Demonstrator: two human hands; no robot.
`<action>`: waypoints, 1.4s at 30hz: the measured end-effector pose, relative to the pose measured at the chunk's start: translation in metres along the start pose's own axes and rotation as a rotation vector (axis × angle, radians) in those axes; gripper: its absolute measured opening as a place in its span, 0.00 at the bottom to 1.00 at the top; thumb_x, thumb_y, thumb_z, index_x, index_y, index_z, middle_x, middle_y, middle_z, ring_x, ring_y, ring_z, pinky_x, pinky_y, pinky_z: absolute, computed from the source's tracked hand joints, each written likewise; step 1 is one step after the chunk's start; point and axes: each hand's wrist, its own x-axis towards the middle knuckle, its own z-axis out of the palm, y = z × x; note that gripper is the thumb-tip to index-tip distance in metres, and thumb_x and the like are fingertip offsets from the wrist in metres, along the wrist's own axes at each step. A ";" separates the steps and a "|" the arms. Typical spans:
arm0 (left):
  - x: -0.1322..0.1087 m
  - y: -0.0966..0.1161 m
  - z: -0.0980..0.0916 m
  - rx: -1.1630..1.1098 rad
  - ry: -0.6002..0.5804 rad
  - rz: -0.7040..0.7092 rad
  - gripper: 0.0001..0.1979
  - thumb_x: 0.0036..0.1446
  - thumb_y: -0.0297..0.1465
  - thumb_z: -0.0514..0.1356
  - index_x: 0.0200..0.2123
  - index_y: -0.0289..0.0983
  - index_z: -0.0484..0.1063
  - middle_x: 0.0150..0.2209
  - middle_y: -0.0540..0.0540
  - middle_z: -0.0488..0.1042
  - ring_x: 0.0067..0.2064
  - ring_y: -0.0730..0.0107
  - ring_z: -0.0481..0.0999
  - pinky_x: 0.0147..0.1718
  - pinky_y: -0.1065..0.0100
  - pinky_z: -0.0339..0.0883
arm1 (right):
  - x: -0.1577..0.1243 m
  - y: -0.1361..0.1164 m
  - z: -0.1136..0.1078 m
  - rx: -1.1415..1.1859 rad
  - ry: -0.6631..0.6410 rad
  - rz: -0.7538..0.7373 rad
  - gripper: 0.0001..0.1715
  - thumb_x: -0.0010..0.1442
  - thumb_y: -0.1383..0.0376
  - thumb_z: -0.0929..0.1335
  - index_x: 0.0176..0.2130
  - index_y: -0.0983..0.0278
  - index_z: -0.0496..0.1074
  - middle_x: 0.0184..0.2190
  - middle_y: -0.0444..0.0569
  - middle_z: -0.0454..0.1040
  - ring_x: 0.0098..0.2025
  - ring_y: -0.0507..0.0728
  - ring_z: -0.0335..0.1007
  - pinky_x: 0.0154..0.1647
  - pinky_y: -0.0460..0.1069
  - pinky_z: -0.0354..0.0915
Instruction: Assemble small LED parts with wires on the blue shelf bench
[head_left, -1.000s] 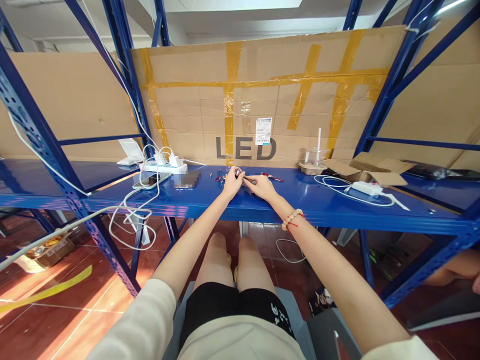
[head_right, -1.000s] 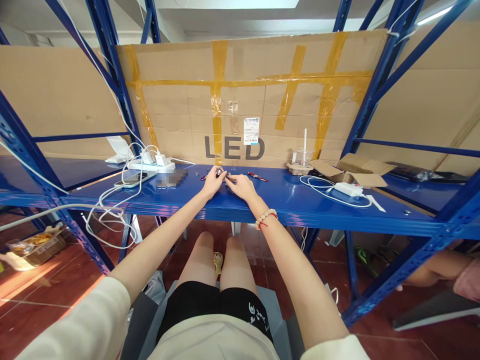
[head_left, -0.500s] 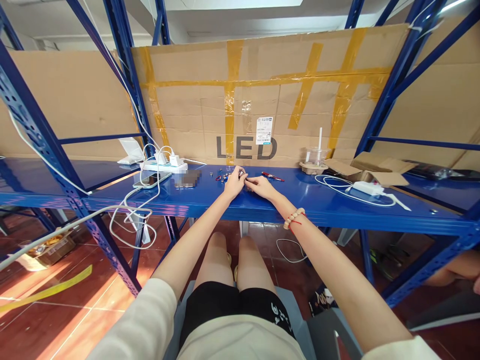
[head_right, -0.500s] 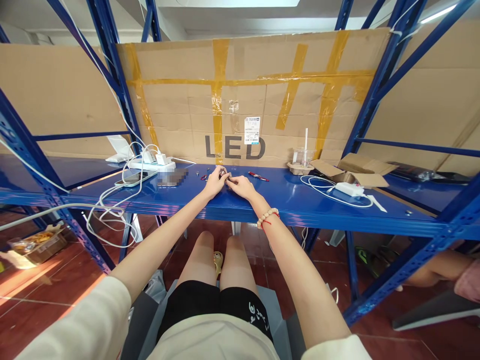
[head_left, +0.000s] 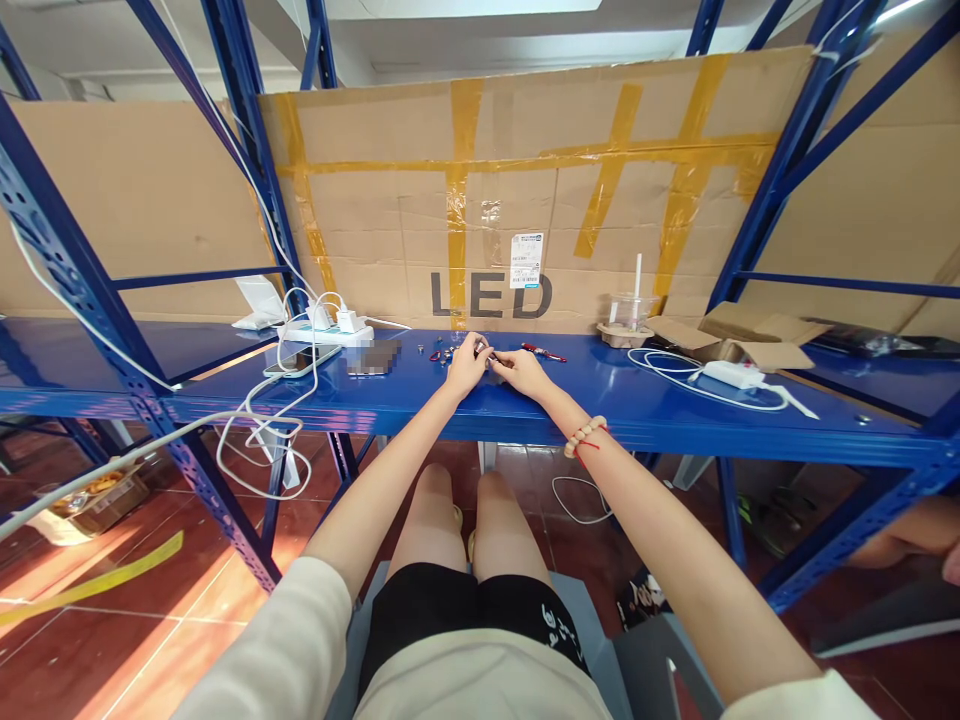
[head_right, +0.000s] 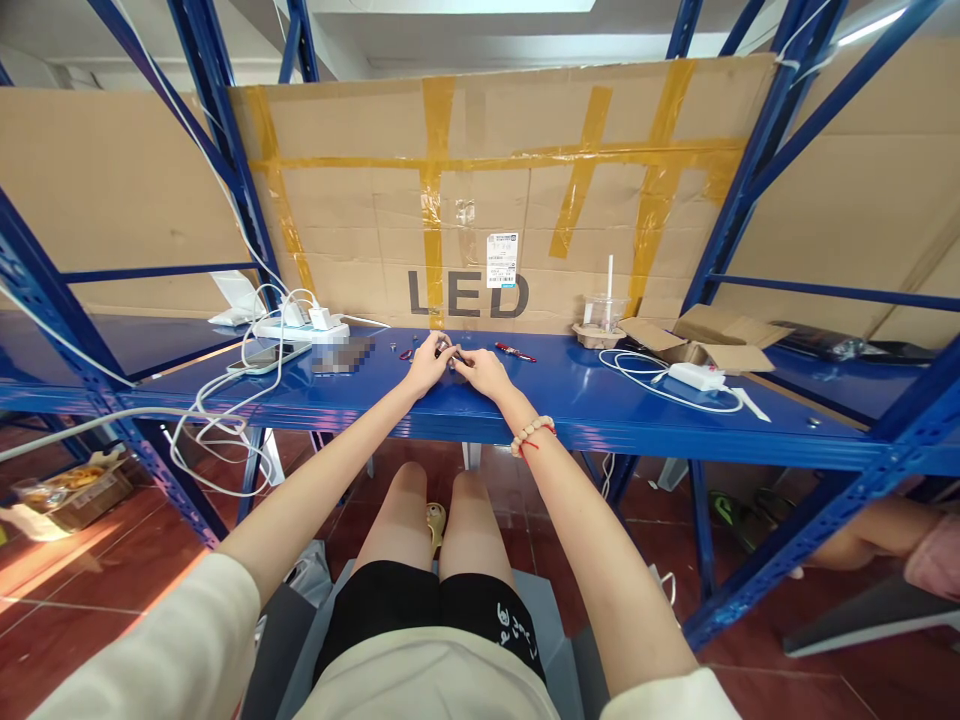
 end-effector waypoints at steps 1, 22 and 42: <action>0.000 0.000 0.000 -0.004 -0.002 -0.003 0.02 0.50 0.30 0.56 0.29 0.39 0.63 0.26 0.52 0.67 0.29 0.73 0.67 0.34 0.70 0.59 | 0.000 0.000 0.000 -0.026 0.012 -0.006 0.18 0.55 0.60 0.60 0.33 0.67 0.75 0.18 0.44 0.70 0.22 0.51 0.61 0.25 0.44 0.53; -0.003 0.012 -0.001 -0.160 -0.030 -0.033 0.09 0.46 0.24 0.57 0.30 0.37 0.59 0.23 0.54 0.66 0.28 0.76 0.67 0.33 0.71 0.60 | 0.003 0.006 0.001 -0.121 0.164 -0.015 0.16 0.59 0.63 0.58 0.38 0.65 0.72 0.27 0.48 0.73 0.28 0.53 0.63 0.29 0.46 0.56; -0.003 0.010 0.002 -0.306 -0.013 -0.098 0.05 0.51 0.26 0.54 0.30 0.37 0.57 0.21 0.54 0.67 0.25 0.77 0.68 0.31 0.72 0.62 | -0.002 -0.008 -0.002 -0.325 0.105 0.328 0.16 0.59 0.59 0.61 0.42 0.59 0.73 0.39 0.49 0.72 0.42 0.58 0.67 0.41 0.51 0.62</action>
